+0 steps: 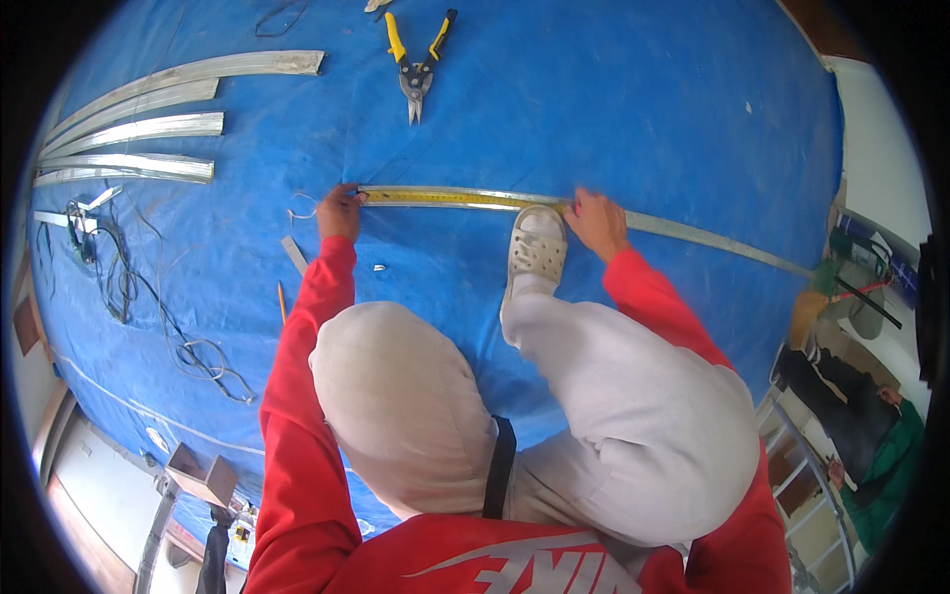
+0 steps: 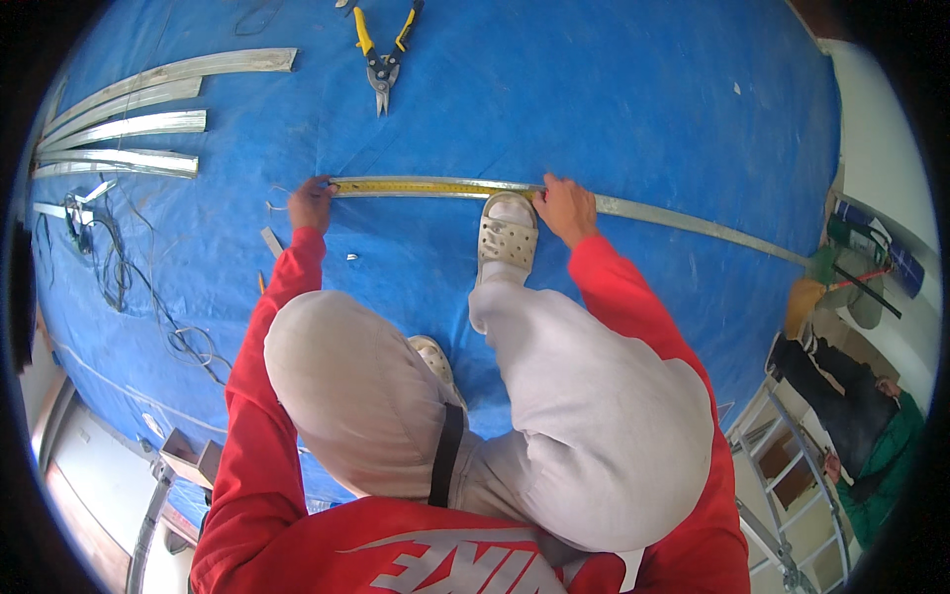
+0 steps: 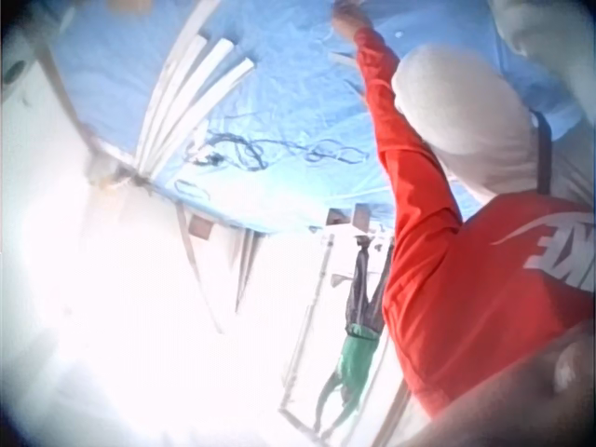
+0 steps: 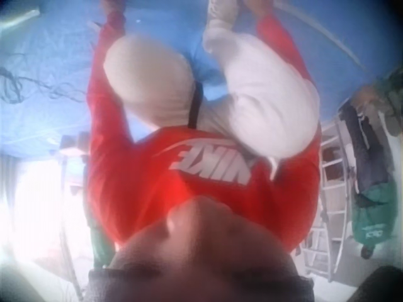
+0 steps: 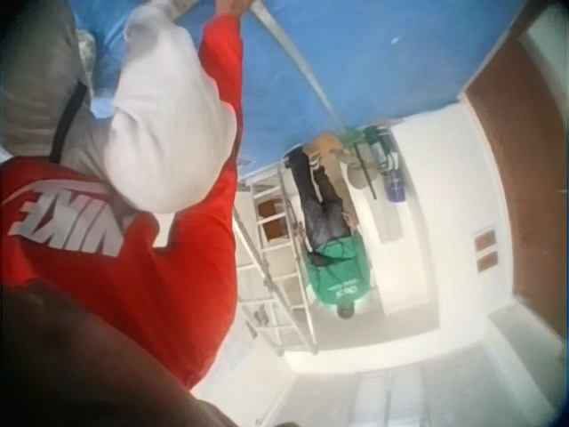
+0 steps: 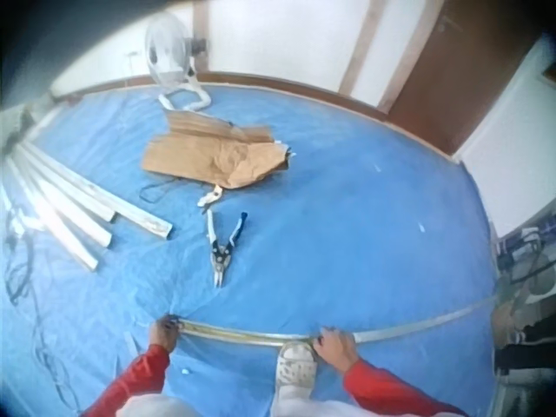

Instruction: The person measures a metal strip with a tape measure and pencil, marks it, then uses tin snips to cut the strip into smaller pieces on a blue tarp-covered floor.

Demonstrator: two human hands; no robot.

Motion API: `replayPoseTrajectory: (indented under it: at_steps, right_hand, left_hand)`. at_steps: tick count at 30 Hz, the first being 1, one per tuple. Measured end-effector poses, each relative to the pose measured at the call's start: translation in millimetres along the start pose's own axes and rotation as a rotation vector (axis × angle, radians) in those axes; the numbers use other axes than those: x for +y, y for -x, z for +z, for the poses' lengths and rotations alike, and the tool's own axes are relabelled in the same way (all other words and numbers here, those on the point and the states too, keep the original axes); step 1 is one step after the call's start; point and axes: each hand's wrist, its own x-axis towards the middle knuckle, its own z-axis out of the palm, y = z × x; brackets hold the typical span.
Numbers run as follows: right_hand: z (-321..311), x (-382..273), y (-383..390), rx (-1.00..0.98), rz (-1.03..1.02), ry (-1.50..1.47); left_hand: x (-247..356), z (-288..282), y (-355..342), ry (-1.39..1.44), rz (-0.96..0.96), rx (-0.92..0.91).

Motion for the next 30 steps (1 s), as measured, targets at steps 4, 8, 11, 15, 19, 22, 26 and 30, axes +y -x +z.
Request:
replayPoseTrajectory:
  at_steps: [4,8,11,15,19,22,26,30]
  right_hand:
    - [0,-1,-2,-0.028,-0.009,-0.008]
    - [3,-2,-4,-0.074,0.036,0.02]
    - [3,-3,-6,-0.043,0.022,0.015]
    - [1,-3,-8,-0.064,0.043,0.009]
    - [4,-6,-7,-0.031,0.058,0.019]
    - [6,-5,-6,-0.036,0.044,0.024]
    - [4,-1,-9,-0.041,0.025,0.02]
    - [2,-4,-11,-0.083,0.013,0.008]
  left_hand:
    - [-3,2,-2,0.058,-0.032,0.005]
    - [-18,5,-3,0.103,-0.088,-0.033]
    - [-22,5,-2,0.128,-0.059,-0.027]
    - [-21,-4,2,0.221,-0.109,-0.063]
    - [-36,-33,42,0.111,0.011,0.32]
    - [-60,-61,103,-0.175,-0.141,0.628]
    - [-82,-69,173,-0.25,-0.379,0.564]
    - [-120,-78,194,-0.548,-0.325,0.738]
